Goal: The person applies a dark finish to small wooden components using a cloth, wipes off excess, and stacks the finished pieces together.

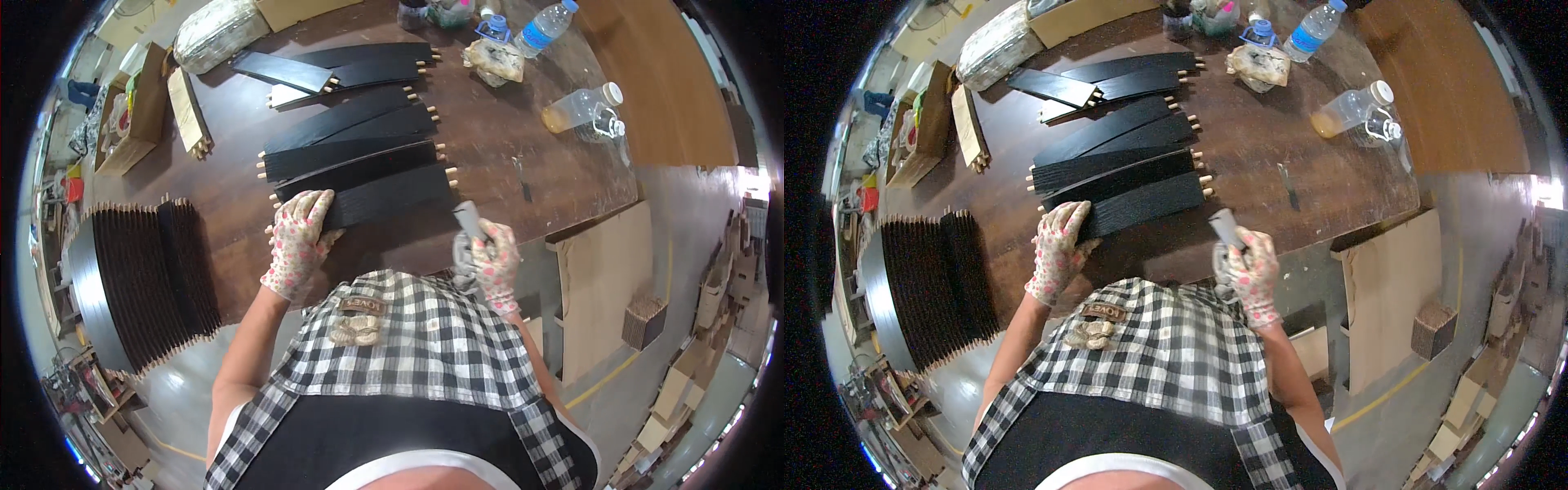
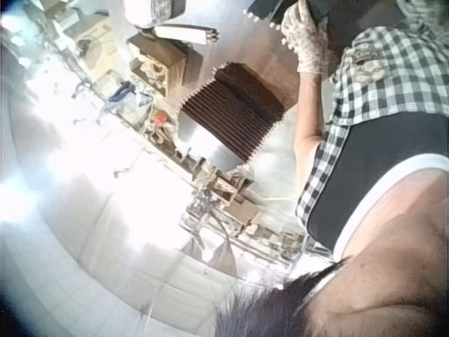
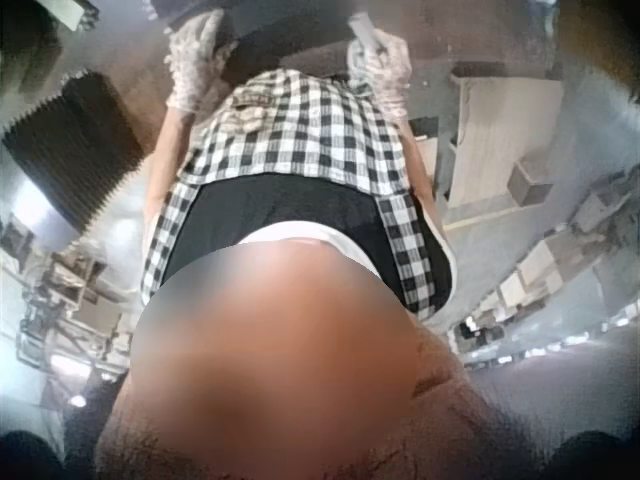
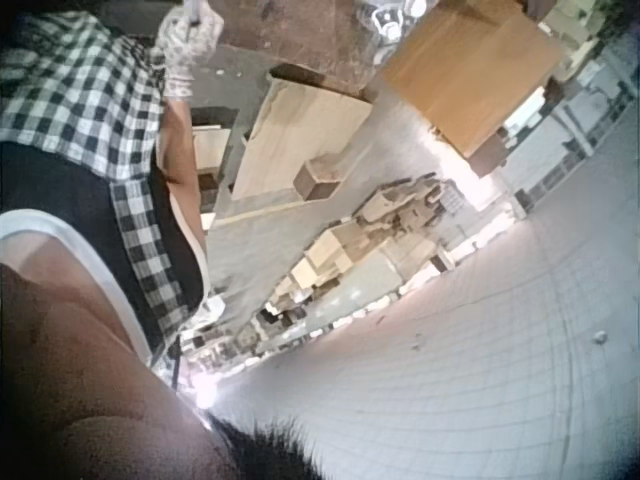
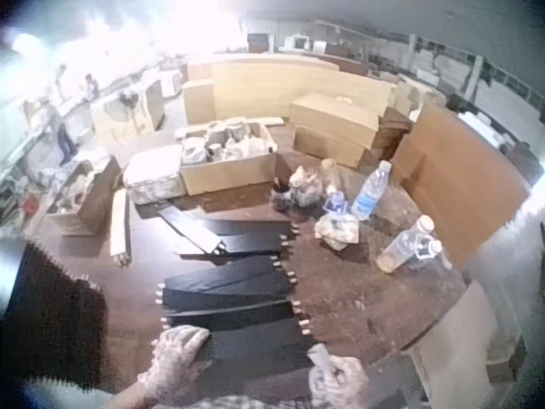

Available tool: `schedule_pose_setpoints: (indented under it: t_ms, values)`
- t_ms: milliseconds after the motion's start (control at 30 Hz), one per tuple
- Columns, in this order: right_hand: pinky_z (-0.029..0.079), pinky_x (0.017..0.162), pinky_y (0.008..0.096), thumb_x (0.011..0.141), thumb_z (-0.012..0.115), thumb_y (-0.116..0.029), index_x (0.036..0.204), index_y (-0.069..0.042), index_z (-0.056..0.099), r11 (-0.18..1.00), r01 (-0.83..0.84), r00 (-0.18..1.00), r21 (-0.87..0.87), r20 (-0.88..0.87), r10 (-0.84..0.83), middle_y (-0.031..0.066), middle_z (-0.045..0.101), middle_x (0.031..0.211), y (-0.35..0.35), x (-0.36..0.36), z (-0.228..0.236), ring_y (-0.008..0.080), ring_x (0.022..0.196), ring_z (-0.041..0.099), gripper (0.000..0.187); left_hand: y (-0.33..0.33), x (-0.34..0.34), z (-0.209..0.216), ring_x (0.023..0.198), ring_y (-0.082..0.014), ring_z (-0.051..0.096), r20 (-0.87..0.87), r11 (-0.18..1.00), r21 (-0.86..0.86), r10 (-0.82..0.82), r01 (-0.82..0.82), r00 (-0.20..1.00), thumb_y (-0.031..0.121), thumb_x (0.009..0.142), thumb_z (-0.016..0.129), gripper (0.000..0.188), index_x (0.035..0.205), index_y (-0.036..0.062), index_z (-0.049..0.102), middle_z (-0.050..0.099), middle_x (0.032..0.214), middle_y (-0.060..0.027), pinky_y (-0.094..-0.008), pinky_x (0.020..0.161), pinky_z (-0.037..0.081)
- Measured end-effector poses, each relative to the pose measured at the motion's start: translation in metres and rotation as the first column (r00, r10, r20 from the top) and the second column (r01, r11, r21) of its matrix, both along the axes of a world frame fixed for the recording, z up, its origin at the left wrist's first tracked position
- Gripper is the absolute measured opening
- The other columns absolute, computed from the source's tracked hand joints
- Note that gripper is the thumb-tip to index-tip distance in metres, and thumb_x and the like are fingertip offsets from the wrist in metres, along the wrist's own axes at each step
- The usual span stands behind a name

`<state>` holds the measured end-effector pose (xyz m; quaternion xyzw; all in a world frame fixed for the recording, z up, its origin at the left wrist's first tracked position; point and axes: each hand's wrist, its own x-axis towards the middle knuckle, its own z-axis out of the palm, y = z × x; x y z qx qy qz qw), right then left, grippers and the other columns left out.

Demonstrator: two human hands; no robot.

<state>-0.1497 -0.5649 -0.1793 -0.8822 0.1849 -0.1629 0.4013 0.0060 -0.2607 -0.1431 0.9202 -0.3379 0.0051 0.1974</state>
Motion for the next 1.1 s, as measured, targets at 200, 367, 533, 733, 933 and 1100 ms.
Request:
schedule_pose_setpoints:
  t_ms: [200,367,533,733,933,1100]
  values:
    - [0.048,0.090,0.0301,0.086,0.064,0.000,0.110,0.001,0.062,0.956,0.110,0.977,0.271,0.147,-0.154,0.0090,0.063,0.109,-0.024,0.021,0.013,0.0184,0.102,0.061,0.025,-0.011,0.008,0.033,0.103,-0.0286,0.055,0.109,0.993,0.105,0.051,-0.063,0.993,0.013,0.070,0.079,0.069,0.133,0.0104,0.053,0.057,0.111,-0.0107,-0.0417,0.089,0.045]
    - [0.047,0.092,0.0304,0.085,0.065,-0.001,0.113,0.001,0.063,0.980,0.072,0.976,0.185,0.191,-0.108,0.0079,0.063,0.109,-0.028,0.041,0.028,0.0173,0.100,0.061,0.028,-0.007,-0.008,0.016,0.098,-0.0270,0.055,0.023,0.965,0.169,-0.205,0.199,0.978,0.027,0.068,0.077,0.054,0.119,0.0142,0.063,0.056,0.106,-0.0071,-0.0428,0.086,0.044]
    - [0.046,0.093,0.0314,0.086,0.063,-0.003,0.114,0.002,0.062,0.973,0.067,0.981,0.219,0.164,-0.104,0.0089,0.063,0.110,-0.037,0.058,0.044,0.0182,0.102,0.060,0.029,-0.002,-0.017,0.006,0.102,-0.0288,0.055,0.115,0.979,-0.181,-0.078,0.098,0.990,0.008,0.066,0.076,0.057,0.120,0.0121,0.059,0.057,0.109,-0.0089,-0.0443,0.088,0.043]
    - [0.045,0.095,0.0311,0.086,0.062,-0.001,0.112,0.001,0.063,0.987,-0.012,0.982,0.157,0.189,-0.018,0.0082,0.064,0.109,-0.028,0.077,0.056,0.0180,0.103,0.060,0.026,-0.017,0.045,0.013,0.110,-0.0308,0.052,-0.014,0.996,-0.050,0.070,-0.071,0.997,0.017,0.075,0.078,0.057,0.127,0.0102,0.056,0.055,0.123,-0.0110,-0.0435,0.094,0.043]
    - [0.046,0.094,0.0305,0.083,0.063,0.003,0.112,0.001,0.064,0.979,0.000,0.975,0.204,0.219,-0.046,0.0078,0.065,0.108,-0.037,0.072,0.064,0.0175,0.101,0.061,0.028,-0.011,0.037,0.022,0.112,-0.0312,0.050,-0.017,0.999,0.029,-0.044,0.044,0.999,0.021,0.072,0.079,0.061,0.128,0.0112,0.056,0.055,0.118,-0.0107,-0.0457,0.095,0.041]
    - [0.051,0.084,0.0291,0.081,0.067,-0.002,0.110,-0.002,0.068,0.990,-0.139,0.990,-0.004,0.033,0.139,0.0085,0.066,0.106,-0.040,0.072,0.068,0.0185,0.095,0.064,0.029,-0.020,-0.012,0.010,0.113,-0.0285,0.049,0.074,0.998,-0.040,0.057,-0.054,0.996,0.015,0.068,0.079,0.063,0.127,0.0139,0.057,0.053,0.120,-0.0070,-0.0445,0.095,0.039]
